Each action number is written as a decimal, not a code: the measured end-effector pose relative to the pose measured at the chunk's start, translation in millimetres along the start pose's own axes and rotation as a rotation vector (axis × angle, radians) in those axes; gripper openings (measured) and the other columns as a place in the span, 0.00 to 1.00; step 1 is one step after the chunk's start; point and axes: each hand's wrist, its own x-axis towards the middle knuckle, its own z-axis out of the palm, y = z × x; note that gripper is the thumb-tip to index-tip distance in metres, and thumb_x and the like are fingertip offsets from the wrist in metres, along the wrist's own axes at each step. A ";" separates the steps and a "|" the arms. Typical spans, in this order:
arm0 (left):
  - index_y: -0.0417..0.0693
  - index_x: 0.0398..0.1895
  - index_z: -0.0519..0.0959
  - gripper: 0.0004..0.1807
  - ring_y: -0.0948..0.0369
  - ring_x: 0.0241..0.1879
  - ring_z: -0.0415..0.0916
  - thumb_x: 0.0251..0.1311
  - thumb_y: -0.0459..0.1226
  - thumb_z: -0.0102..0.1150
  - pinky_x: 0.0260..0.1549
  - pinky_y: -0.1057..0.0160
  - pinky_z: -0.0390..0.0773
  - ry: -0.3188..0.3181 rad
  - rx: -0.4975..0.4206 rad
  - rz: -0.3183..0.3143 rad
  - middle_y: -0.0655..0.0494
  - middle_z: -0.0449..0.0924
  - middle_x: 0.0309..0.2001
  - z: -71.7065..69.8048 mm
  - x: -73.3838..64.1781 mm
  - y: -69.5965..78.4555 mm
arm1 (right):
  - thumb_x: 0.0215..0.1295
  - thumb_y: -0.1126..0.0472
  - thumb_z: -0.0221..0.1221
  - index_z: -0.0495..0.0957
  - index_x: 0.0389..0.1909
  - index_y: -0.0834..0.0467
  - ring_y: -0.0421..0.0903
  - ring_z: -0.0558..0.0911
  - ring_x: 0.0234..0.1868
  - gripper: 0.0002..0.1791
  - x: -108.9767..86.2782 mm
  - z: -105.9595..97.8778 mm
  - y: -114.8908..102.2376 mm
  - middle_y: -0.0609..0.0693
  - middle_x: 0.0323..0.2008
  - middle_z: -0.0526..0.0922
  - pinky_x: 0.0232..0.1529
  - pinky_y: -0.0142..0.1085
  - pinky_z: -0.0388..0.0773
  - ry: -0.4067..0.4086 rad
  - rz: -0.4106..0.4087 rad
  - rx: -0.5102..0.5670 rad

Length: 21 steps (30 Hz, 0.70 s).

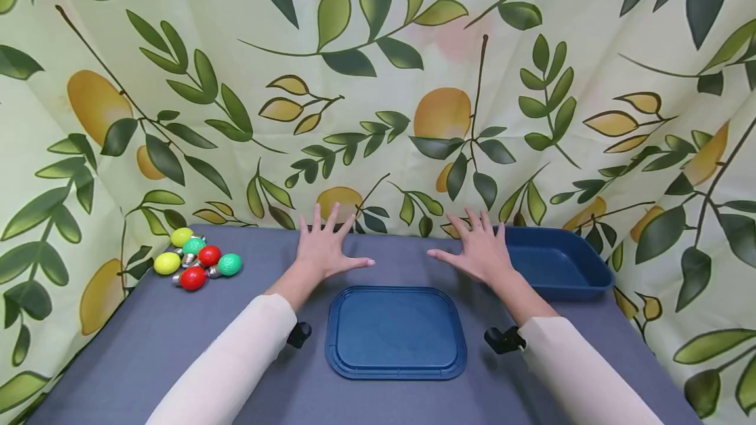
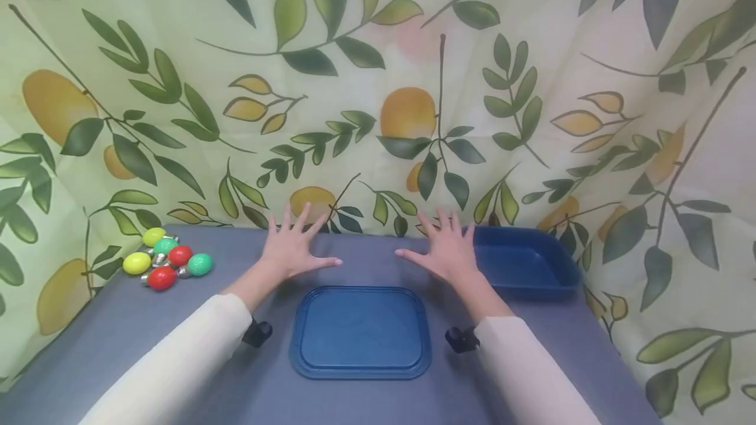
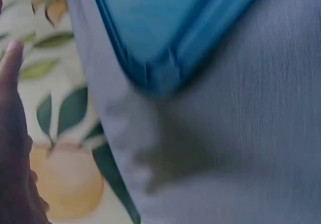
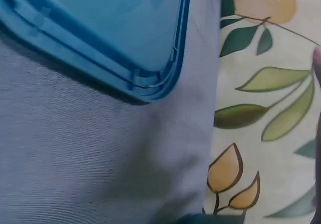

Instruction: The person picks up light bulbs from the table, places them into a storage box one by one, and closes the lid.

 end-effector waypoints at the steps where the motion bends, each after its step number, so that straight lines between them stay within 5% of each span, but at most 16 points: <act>1: 0.67 0.82 0.49 0.58 0.36 0.81 0.35 0.51 0.81 0.42 0.74 0.28 0.42 0.005 -0.021 0.011 0.49 0.37 0.84 2.5 -0.8 5.0 | 0.54 0.24 0.60 0.63 0.76 0.49 0.71 0.52 0.78 0.54 -5.0 0.1 4.8 0.64 0.78 0.57 0.71 0.76 0.45 0.038 -0.004 0.019; 11: 0.61 0.82 0.47 0.51 0.42 0.81 0.45 0.63 0.75 0.39 0.77 0.35 0.46 -0.031 -0.257 0.142 0.47 0.50 0.82 23.2 -5.8 88.9 | 0.60 0.34 0.64 0.66 0.73 0.55 0.70 0.53 0.78 0.46 -53.1 -2.7 68.3 0.70 0.74 0.60 0.74 0.71 0.46 0.309 0.117 0.172; 21: 0.52 0.82 0.51 0.47 0.46 0.79 0.56 0.68 0.67 0.45 0.77 0.41 0.54 -0.072 -0.525 0.143 0.47 0.58 0.79 48.0 -10.3 166.9 | 0.68 0.41 0.60 0.65 0.74 0.57 0.68 0.52 0.79 0.39 -98.8 -8.5 125.3 0.68 0.76 0.59 0.74 0.69 0.49 0.409 0.395 0.312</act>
